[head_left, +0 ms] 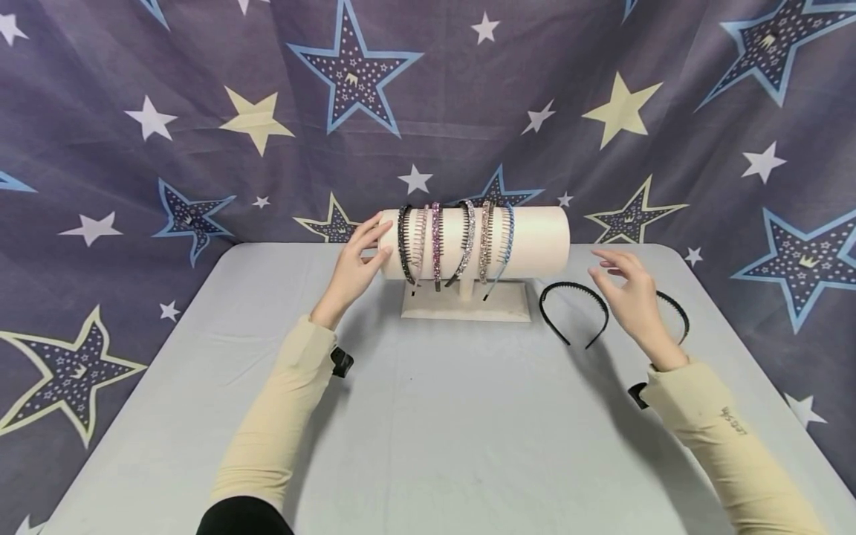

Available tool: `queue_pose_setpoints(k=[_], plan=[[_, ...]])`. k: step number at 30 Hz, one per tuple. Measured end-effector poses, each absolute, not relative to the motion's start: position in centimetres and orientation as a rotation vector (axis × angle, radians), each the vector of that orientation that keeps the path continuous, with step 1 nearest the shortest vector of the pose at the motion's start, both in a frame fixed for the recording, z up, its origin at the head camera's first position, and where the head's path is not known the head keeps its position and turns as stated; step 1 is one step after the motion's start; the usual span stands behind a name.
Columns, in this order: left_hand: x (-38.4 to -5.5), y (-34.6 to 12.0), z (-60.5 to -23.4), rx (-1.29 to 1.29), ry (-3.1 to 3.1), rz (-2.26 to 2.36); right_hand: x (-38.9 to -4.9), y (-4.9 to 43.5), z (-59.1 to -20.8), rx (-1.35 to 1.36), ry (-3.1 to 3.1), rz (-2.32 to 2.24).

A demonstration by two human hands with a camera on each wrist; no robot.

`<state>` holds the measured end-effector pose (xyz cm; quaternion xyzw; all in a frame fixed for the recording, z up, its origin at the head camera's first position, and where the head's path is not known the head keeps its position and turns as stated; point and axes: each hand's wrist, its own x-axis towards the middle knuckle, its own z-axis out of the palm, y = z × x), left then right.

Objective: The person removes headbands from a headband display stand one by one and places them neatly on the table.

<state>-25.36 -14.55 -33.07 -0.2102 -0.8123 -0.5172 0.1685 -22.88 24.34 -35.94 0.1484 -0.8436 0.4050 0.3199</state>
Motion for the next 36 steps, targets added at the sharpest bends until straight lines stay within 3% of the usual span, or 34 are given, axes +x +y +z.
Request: queue_pose_setpoints(k=[14, 36], plan=[[-25.3, -14.5, -32.9, -0.59, -2.309, -1.469, -22.5, 19.9, -34.7, 0.596, -2.186, 1.041], [-25.3, -14.5, -33.0, -0.589, -2.309, -1.461, -23.5, 14.6, -34.6, 0.641, -2.2, 1.101]])
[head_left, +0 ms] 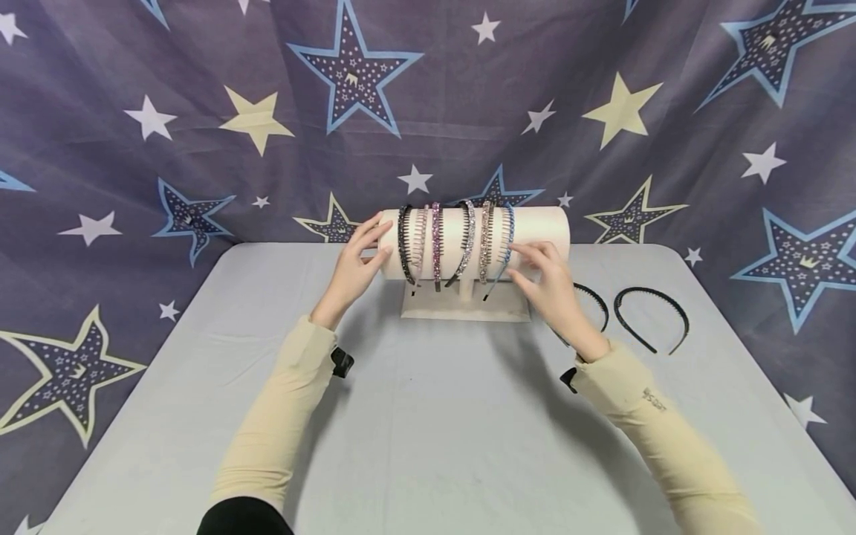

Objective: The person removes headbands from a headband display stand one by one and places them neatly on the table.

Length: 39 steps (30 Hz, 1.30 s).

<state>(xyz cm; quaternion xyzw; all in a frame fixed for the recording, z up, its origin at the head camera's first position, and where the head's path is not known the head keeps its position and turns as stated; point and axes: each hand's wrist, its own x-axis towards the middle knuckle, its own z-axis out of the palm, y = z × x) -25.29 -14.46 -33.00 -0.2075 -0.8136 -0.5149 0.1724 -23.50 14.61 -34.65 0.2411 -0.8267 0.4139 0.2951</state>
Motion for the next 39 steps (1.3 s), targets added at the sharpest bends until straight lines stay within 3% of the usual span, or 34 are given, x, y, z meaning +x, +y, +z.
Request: queue_pose_setpoints(k=[39], plan=[[-25.2, -14.5, -33.0, -0.593, -2.323, -1.473, -24.7, 13.0, -34.8, 0.464, -2.242, 1.034]])
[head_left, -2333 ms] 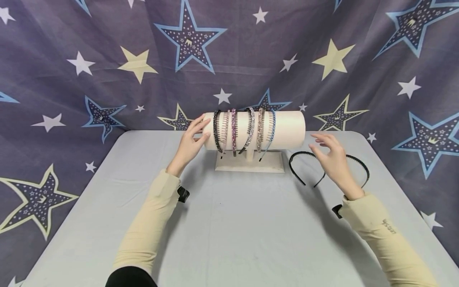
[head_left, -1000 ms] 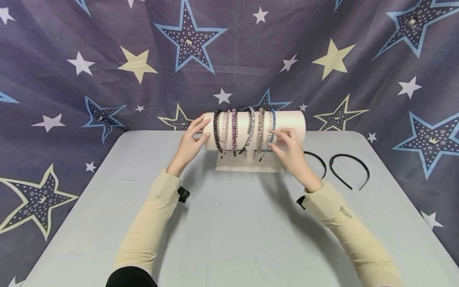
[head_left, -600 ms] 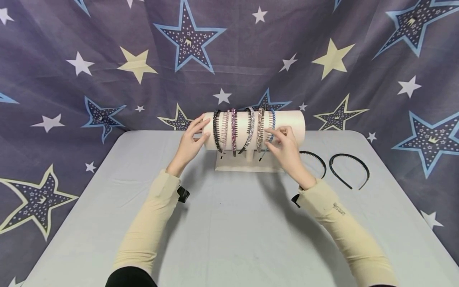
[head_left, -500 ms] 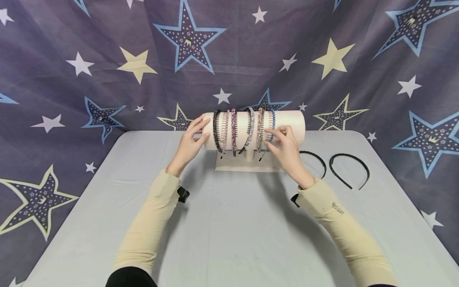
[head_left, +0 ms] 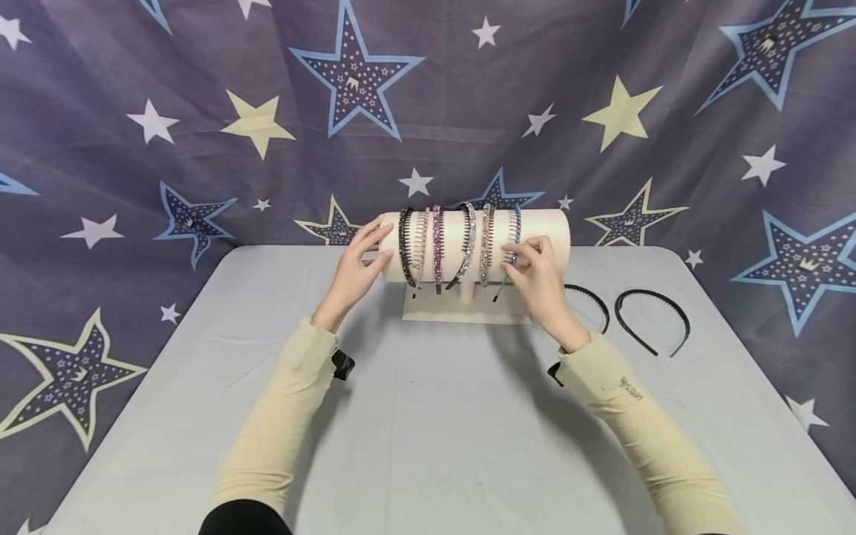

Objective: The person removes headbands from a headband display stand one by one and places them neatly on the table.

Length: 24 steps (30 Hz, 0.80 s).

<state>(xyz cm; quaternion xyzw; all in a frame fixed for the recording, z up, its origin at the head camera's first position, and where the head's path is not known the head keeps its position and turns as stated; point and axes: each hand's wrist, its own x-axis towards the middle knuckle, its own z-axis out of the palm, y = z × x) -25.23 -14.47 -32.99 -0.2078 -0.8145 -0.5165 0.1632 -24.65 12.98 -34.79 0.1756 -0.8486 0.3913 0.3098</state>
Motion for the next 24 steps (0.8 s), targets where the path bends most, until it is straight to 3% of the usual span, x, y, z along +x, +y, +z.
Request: queue_pose_setpoints(k=[24], plan=[[-25.3, -14.5, -33.1, -0.607, -2.305, -1.458, -24.5, 17.4, -35.0, 0.407, -2.227, 0.946]])
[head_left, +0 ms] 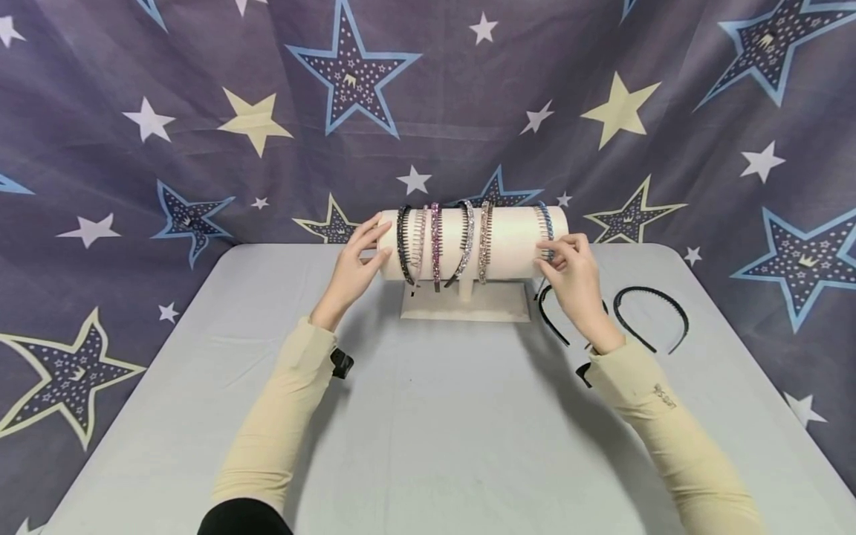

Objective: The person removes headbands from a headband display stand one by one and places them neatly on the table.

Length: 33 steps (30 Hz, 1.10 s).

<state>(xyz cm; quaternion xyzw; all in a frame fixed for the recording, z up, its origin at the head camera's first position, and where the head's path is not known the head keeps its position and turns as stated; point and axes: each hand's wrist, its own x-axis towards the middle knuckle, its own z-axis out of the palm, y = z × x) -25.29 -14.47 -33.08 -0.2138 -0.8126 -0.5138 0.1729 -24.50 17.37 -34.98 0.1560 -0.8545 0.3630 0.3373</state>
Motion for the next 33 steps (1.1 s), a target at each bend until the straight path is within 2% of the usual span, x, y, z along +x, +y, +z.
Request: queue_pose_setpoints(k=[33], plan=[[-25.1, -14.4, -32.9, -0.584, -2.324, -1.44, -24.2, 21.1, -34.5, 0.117, -2.231, 1.098]])
